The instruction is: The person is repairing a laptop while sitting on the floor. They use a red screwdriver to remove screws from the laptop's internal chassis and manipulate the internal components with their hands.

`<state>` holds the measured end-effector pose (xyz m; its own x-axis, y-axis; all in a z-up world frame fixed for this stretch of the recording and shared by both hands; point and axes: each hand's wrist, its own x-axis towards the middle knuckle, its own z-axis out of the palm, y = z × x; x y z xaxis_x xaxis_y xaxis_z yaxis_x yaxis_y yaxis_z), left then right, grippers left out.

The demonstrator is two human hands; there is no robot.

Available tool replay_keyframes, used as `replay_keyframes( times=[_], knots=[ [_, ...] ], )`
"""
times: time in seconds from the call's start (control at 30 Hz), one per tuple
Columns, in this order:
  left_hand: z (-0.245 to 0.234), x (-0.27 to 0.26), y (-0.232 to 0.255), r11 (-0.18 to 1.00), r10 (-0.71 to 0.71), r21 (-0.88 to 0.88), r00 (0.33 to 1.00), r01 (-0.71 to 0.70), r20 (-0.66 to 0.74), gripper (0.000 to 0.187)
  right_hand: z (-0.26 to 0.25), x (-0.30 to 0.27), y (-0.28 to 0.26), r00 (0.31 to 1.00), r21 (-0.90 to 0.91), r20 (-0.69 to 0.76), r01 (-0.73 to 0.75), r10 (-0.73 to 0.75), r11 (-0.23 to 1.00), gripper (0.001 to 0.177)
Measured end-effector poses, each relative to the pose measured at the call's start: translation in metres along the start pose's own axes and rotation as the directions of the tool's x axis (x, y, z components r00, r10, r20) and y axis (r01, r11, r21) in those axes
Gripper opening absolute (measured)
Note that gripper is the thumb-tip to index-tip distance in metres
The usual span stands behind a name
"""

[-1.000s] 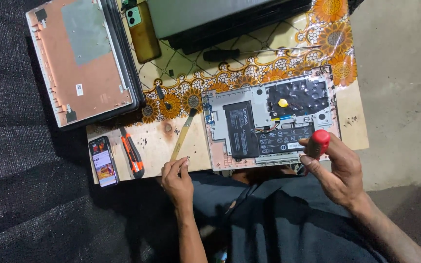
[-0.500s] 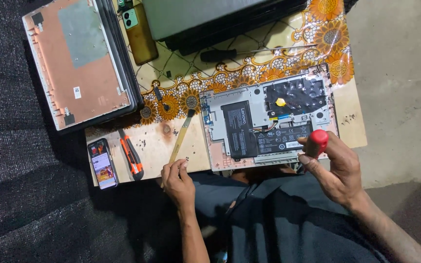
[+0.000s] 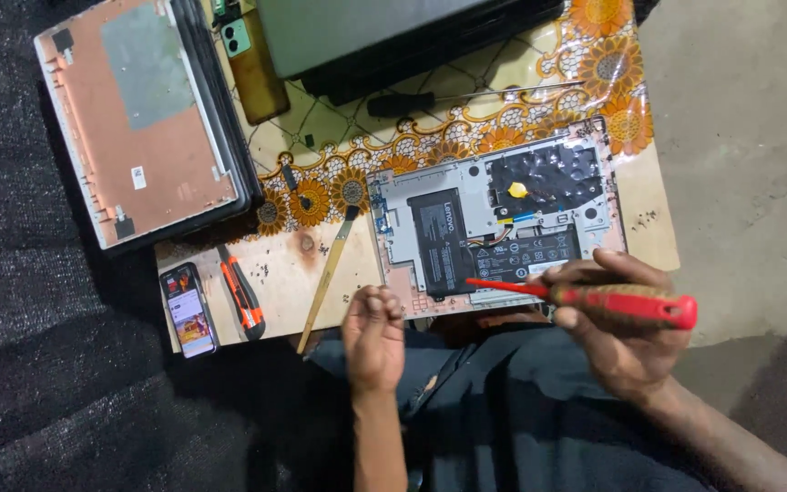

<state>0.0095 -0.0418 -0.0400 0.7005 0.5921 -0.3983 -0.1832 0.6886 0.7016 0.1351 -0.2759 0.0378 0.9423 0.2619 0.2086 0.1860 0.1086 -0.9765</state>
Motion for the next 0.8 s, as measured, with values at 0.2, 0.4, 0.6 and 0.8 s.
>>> replay_keyframes(
  times=[0.2, 0.4, 0.6, 0.8],
  knots=[
    [0.044, -0.019, -0.028, 0.987, -0.064, -0.131, 0.975, 0.094, 0.215, 0.008, 0.000, -0.001, -0.017, 0.976, -0.055, 0.085, 0.207, -0.202, 0.977, 0.056],
    [0.054, -0.024, -0.032, 0.983, -0.151, -0.065, 0.959, 0.171, 0.240, 0.010, -0.007, -0.008, -0.021, 0.978, -0.154, 0.019, 0.210, -0.210, 0.965, 0.055],
    [0.057, -0.027, -0.032, 0.992, -0.121, 0.008, 0.972, 0.122, 0.200, 0.010, -0.010, -0.009, -0.020, 0.974, -0.012, 0.086, 0.213, -0.211, 0.977, 0.052],
    [0.056, -0.030, -0.035, 0.993, -0.117, 0.023, 0.971, 0.115, 0.208, 0.013, -0.010, -0.011, -0.020, 0.977, -0.039, 0.079, 0.201, -0.198, 0.979, 0.053]
  ],
)
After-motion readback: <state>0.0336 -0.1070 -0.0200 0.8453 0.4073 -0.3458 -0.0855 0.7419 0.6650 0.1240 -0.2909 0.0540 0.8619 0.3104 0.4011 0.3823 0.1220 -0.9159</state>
